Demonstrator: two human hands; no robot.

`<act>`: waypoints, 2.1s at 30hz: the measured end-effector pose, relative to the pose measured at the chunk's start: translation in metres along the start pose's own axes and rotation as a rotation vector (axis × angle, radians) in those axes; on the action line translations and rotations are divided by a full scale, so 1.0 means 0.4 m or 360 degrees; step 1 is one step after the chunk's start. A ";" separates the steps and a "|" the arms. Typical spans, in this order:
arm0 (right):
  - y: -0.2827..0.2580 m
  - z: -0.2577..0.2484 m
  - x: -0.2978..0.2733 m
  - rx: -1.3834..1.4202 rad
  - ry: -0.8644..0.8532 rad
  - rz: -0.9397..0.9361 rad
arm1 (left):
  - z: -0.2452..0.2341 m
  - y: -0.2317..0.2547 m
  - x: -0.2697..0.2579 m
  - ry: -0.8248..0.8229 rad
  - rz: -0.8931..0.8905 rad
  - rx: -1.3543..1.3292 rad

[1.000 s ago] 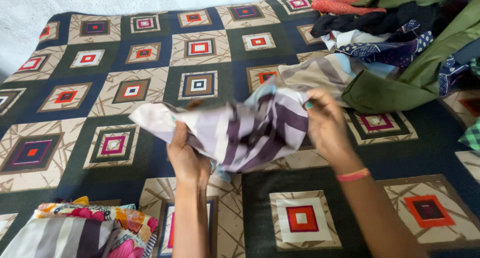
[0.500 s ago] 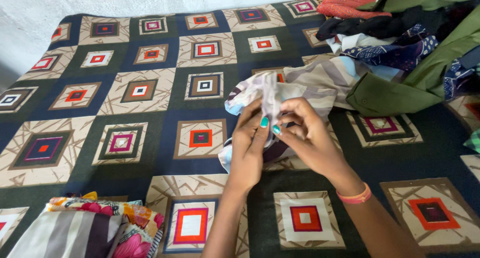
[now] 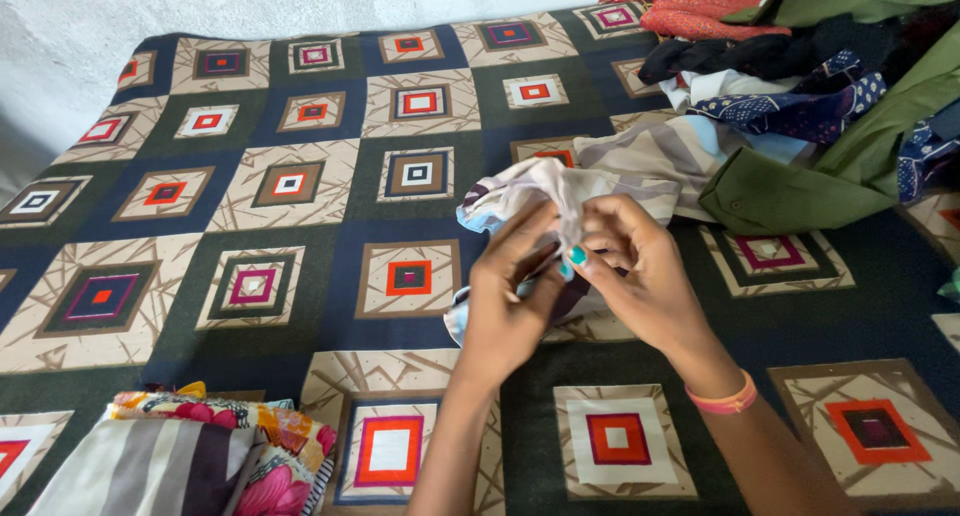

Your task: The person folds a floral pillowcase and a striped pillowcase by hand on a bed, smoothing the fabric and aligning the edges before placing them in a stack.

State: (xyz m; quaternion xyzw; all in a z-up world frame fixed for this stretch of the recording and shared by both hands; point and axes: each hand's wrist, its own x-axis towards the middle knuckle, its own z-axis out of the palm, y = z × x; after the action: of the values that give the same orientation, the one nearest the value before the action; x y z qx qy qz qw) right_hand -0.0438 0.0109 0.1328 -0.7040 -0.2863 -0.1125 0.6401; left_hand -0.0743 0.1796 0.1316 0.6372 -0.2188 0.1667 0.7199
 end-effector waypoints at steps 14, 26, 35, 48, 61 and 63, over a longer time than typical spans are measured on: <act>-0.102 0.024 -0.005 -0.0687 0.0252 -0.0237 | 0.031 0.047 -0.012 0.0158 0.0464 0.0635; -0.029 -0.019 -0.016 0.0022 0.0053 0.0130 | 0.038 0.022 -0.004 0.0172 -0.0058 0.0100; 0.088 -0.021 -0.008 0.0273 -0.0022 0.0634 | -0.015 -0.147 -0.006 0.0099 -0.0541 0.0152; 0.204 -0.713 0.333 0.1365 0.1147 0.0681 | -0.707 0.008 0.346 0.0480 -0.0363 -0.0716; 0.133 -0.955 0.331 0.0789 0.1384 0.0389 | -0.673 0.134 0.581 0.0621 0.0160 -0.1038; 0.149 -0.975 0.277 0.0641 0.1402 0.0462 | -0.642 0.197 0.530 0.0691 0.0251 -0.1429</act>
State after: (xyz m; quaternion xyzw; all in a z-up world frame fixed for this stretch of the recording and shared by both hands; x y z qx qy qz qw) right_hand 0.1597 -0.3382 0.2017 -0.4849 0.0957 -0.2511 0.8323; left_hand 0.0908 0.4360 0.2864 0.1968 -0.1615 0.2387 0.9371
